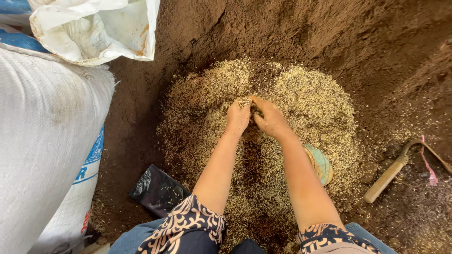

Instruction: The person scoops grain from a large pile using a scoop and fills black plastic bags. The person opens each bag, pours the grain in, and sets the filled bag aside.

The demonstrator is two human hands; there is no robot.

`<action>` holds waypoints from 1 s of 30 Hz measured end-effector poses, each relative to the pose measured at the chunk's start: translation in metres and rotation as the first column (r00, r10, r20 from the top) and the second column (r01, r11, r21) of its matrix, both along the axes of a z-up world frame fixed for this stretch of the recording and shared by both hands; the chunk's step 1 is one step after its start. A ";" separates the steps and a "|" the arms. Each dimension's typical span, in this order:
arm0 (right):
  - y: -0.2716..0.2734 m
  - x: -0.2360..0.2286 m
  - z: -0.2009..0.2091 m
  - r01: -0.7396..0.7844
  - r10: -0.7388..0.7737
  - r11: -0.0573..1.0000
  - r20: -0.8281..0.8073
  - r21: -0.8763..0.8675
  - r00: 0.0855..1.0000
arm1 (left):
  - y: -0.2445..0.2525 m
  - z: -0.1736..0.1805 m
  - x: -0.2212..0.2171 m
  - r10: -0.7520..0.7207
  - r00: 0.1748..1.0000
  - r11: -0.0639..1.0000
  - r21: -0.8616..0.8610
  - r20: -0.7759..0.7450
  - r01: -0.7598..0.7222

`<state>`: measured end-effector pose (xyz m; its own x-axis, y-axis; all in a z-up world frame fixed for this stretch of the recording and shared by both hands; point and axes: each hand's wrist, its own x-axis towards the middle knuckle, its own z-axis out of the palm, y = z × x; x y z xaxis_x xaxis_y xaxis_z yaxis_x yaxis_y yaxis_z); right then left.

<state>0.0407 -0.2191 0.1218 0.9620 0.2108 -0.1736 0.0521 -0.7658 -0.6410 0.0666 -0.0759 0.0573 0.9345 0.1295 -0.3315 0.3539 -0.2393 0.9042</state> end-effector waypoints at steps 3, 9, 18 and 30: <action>0.004 -0.008 -0.021 0.014 -0.010 0.944 0.013 -0.328 1.000 | 0.003 0.011 -0.014 0.028 0.998 1.000 -0.008 0.062 -0.027; -0.038 -0.016 -0.038 0.294 -0.290 0.950 -0.053 0.103 0.956 | 0.016 0.053 -0.054 -0.157 0.974 0.974 0.191 0.160 0.126; -0.082 -0.119 -0.095 0.561 -0.493 0.732 0.268 -0.385 0.827 | -0.030 0.063 -0.132 -0.627 0.776 0.489 0.740 -0.071 0.462; -0.107 -0.122 -0.082 0.535 -0.535 0.840 0.303 0.091 0.789 | 0.035 0.019 -0.100 -0.362 0.923 0.671 0.650 -0.133 0.357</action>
